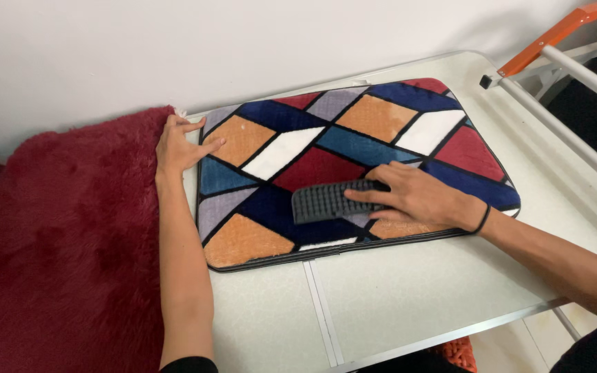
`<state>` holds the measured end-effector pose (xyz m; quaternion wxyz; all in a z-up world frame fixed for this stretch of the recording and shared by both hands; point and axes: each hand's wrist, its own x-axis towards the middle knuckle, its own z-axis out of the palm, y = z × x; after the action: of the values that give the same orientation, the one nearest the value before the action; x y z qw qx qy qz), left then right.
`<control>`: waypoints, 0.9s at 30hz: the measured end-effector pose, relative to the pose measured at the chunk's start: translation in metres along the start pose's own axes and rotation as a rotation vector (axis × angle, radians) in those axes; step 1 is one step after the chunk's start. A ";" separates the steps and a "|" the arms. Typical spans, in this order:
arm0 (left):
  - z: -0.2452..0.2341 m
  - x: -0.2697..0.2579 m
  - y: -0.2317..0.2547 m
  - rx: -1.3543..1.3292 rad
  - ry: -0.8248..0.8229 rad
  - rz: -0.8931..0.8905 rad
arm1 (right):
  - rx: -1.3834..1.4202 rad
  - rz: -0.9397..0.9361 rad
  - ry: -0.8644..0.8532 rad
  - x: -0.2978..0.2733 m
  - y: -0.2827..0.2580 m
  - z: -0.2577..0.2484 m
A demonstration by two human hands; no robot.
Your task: The person hangs a floral-patterned cushion on a drying rack. Then, they place a geometric-patterned cushion on a white table and brush it thoroughly with a cleaning brush to remove dust or debris.
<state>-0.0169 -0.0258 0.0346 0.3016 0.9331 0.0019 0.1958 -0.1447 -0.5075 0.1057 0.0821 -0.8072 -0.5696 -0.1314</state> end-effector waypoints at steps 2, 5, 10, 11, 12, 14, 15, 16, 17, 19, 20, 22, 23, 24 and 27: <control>-0.001 -0.003 0.001 0.013 0.014 0.012 | 0.044 -0.061 0.006 -0.005 -0.012 -0.003; -0.001 -0.003 0.002 0.024 0.026 0.035 | 0.057 -0.070 -0.106 -0.018 -0.031 -0.009; 0.001 -0.003 -0.001 0.003 0.015 0.056 | 0.135 -0.204 -0.001 -0.034 -0.062 -0.007; 0.003 -0.001 -0.001 0.007 0.006 0.063 | 0.138 -0.206 -0.014 -0.036 -0.063 -0.007; 0.003 0.003 0.000 0.011 -0.003 0.070 | 0.098 -0.182 0.003 -0.035 -0.058 -0.008; -0.002 0.012 0.002 0.004 -0.085 0.009 | 0.031 -0.128 0.032 -0.029 -0.031 -0.010; -0.004 0.019 0.006 0.000 -0.123 -0.021 | 0.019 -0.046 0.037 -0.029 -0.013 -0.014; -0.006 0.029 0.013 0.194 -0.175 0.011 | 0.007 0.037 0.042 -0.029 0.010 -0.021; -0.004 0.043 0.026 0.384 -0.225 0.043 | -0.041 0.085 0.070 -0.024 0.038 -0.025; 0.011 0.060 0.053 0.497 -0.229 0.147 | -0.095 0.255 0.112 -0.016 0.091 -0.027; 0.025 0.063 0.067 0.420 -0.185 0.218 | -0.102 0.377 0.127 -0.016 0.113 -0.027; 0.061 0.069 0.102 0.051 -0.102 0.370 | -0.199 0.494 0.164 -0.025 0.153 -0.025; 0.083 0.068 0.121 -0.030 -0.102 0.381 | -0.244 0.550 0.182 -0.030 0.170 -0.022; 0.105 0.065 0.138 -0.111 -0.102 0.392 | -0.246 0.589 0.179 -0.034 0.187 -0.018; 0.151 0.054 0.171 -0.026 -0.111 0.503 | -0.256 0.680 0.154 -0.044 0.219 0.002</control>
<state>0.0685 -0.2439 0.0386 0.2549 0.9097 -0.2492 0.2131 0.0475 -0.6203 0.0940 0.0620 -0.9418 -0.2400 -0.2269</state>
